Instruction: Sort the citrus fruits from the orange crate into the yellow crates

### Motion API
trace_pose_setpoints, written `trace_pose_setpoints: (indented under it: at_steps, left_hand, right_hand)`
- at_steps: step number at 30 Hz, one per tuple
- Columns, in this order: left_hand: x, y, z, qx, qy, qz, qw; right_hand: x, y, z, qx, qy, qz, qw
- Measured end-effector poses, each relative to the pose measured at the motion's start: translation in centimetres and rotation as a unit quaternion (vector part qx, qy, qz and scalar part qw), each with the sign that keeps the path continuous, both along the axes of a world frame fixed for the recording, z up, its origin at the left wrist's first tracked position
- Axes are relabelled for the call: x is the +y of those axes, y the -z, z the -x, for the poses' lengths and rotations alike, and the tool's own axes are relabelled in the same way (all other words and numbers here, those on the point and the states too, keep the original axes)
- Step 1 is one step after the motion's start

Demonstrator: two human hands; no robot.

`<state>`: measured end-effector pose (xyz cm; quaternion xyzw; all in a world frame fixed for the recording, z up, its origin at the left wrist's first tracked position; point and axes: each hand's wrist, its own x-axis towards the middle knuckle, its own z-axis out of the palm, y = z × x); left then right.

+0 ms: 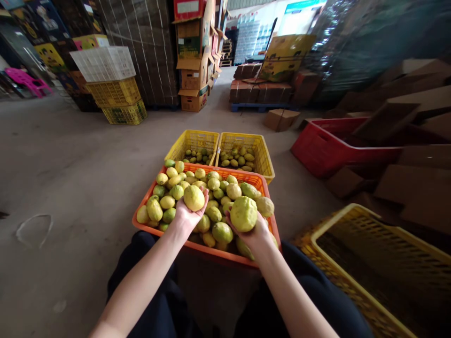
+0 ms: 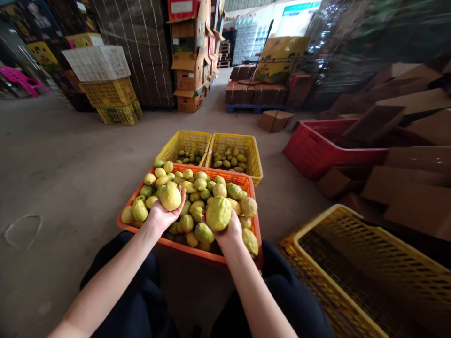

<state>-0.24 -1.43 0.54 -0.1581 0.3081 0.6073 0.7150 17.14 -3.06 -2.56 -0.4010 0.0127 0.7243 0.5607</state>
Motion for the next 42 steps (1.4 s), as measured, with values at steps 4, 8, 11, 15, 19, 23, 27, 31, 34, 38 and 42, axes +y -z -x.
trace_pose_setpoints:
  at_steps: [4,8,11,15,19,23,27,31,34,38,42]
  left_hand:
    - [-0.1,-0.2,-0.1,0.014,0.026,-0.009,1.000]
    - [-0.2,-0.5,-0.2,0.033,0.059,-0.013,0.998]
    - [-0.1,-0.5,-0.2,0.003,0.068,-0.006,0.998]
    - [0.1,-0.6,-0.3,-0.030,0.084,0.023,0.996]
    - [0.1,-0.8,-0.6,-0.019,0.095,0.038,0.995]
    - [0.1,-0.9,-0.7,0.007,0.103,0.032,0.994]
    - [0.2,-0.8,-0.6,0.036,0.121,0.028,0.992]
    - [0.3,-0.3,-0.8,0.105,0.148,-0.001,0.983]
    - [0.1,0.5,-1.1,0.265,0.120,-0.095,0.952]
    - [-0.2,1.8,-1.1,0.487,0.082,-0.241,0.836]
    - [-0.2,2.7,-0.8,0.647,0.037,-0.329,0.686]
  right_hand:
    - [-0.1,-1.1,0.3,-0.009,-0.008,0.062,0.998]
    - [0.0,-1.3,0.2,-0.002,-0.020,0.036,0.999]
    - [0.0,-1.1,0.1,0.007,-0.029,0.011,0.999]
    - [-0.1,-1.6,0.1,0.029,-0.029,0.003,0.999]
    - [-0.1,-2.2,0.1,0.030,-0.052,0.040,0.997]
    - [-0.1,-2.3,0.2,0.023,-0.048,0.053,0.997]
    - [-0.2,-2.4,0.3,0.003,-0.061,0.047,0.997]
    - [-0.3,-2.5,0.2,-0.011,-0.074,0.015,0.997]
    - [-0.5,-2.2,0.5,-0.075,-0.067,-0.039,0.994]
    - [-1.1,-1.1,1.2,-0.241,-0.007,-0.174,0.955]
    - [-1.3,0.0,1.3,-0.394,0.038,-0.257,0.882]
